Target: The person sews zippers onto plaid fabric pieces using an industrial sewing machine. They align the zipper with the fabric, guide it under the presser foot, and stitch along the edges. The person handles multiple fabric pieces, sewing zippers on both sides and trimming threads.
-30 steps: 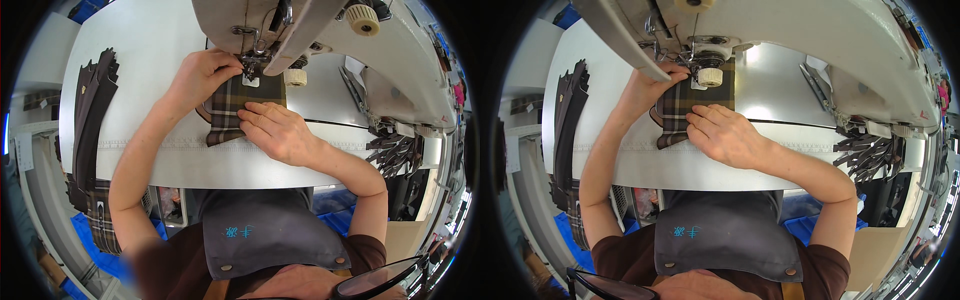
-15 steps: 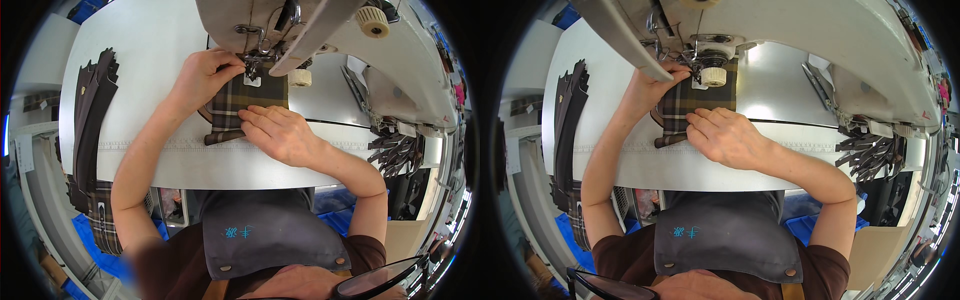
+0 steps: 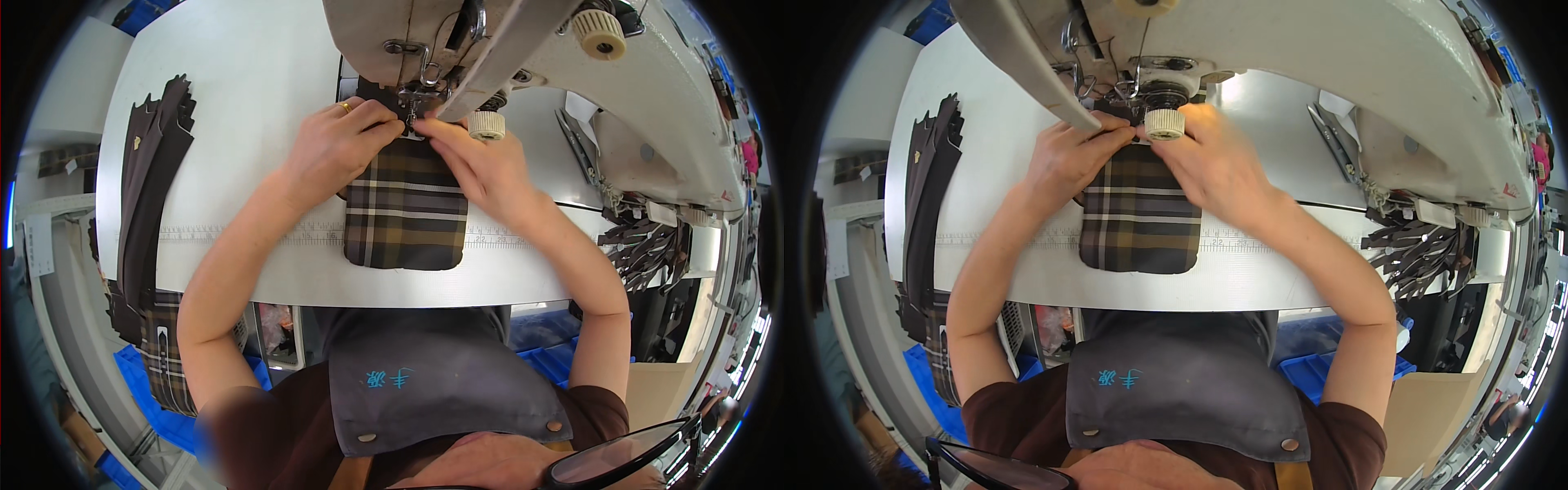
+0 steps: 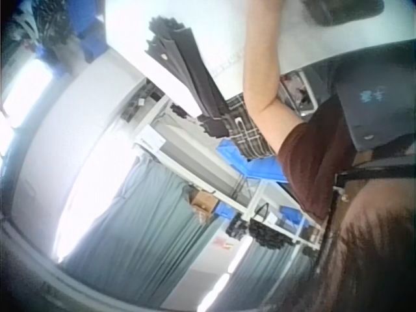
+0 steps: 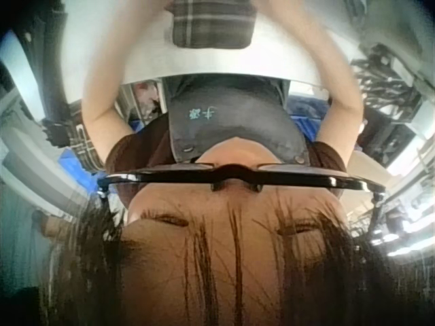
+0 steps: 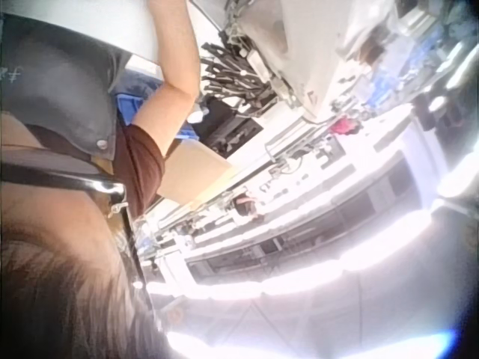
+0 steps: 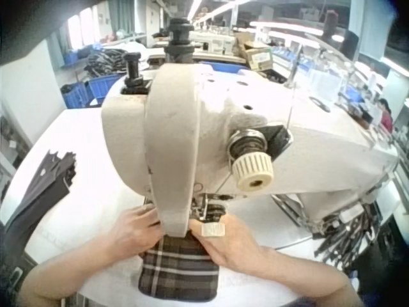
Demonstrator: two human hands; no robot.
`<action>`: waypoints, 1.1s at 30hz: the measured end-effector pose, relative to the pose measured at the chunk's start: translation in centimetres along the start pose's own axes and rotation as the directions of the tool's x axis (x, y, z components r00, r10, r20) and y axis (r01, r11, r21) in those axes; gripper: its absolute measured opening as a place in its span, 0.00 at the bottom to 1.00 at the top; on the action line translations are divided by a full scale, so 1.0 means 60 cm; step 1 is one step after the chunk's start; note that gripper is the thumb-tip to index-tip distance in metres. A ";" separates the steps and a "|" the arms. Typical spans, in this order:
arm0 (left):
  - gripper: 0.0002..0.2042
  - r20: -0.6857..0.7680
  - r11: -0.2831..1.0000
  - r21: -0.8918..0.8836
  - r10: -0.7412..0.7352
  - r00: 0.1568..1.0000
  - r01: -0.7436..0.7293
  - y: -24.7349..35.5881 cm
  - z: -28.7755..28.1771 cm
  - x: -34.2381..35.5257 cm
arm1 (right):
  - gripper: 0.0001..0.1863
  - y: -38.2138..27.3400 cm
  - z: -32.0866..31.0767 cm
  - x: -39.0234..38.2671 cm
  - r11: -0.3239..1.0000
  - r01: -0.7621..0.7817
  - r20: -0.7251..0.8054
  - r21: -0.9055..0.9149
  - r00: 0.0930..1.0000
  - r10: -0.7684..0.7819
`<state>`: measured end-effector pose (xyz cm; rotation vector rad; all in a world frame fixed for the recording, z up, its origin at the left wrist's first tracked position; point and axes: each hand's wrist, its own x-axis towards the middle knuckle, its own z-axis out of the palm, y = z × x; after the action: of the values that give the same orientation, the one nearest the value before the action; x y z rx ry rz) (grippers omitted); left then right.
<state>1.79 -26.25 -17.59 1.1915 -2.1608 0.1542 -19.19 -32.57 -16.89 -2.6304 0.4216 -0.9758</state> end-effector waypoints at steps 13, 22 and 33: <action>0.13 0.112 0.986 -0.097 -0.123 0.986 0.134 0.003 -0.010 -0.011 | 0.15 0.013 0.015 -0.003 0.990 0.023 0.039 -0.142 0.999 -0.017; 0.15 0.106 0.975 -0.130 -0.170 0.980 0.183 0.006 -0.008 -0.012 | 0.12 0.008 0.034 0.024 0.971 -0.219 -0.039 -0.095 0.976 0.216; 0.16 0.181 0.978 -0.087 -0.172 0.968 0.190 0.008 -0.013 -0.008 | 0.19 0.010 0.006 0.000 0.971 0.096 0.126 -0.219 0.990 -0.069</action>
<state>2.01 -25.31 -17.16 1.3767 -2.1624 -0.1442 -19.06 -33.03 -17.38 -2.9126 0.4194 -0.8349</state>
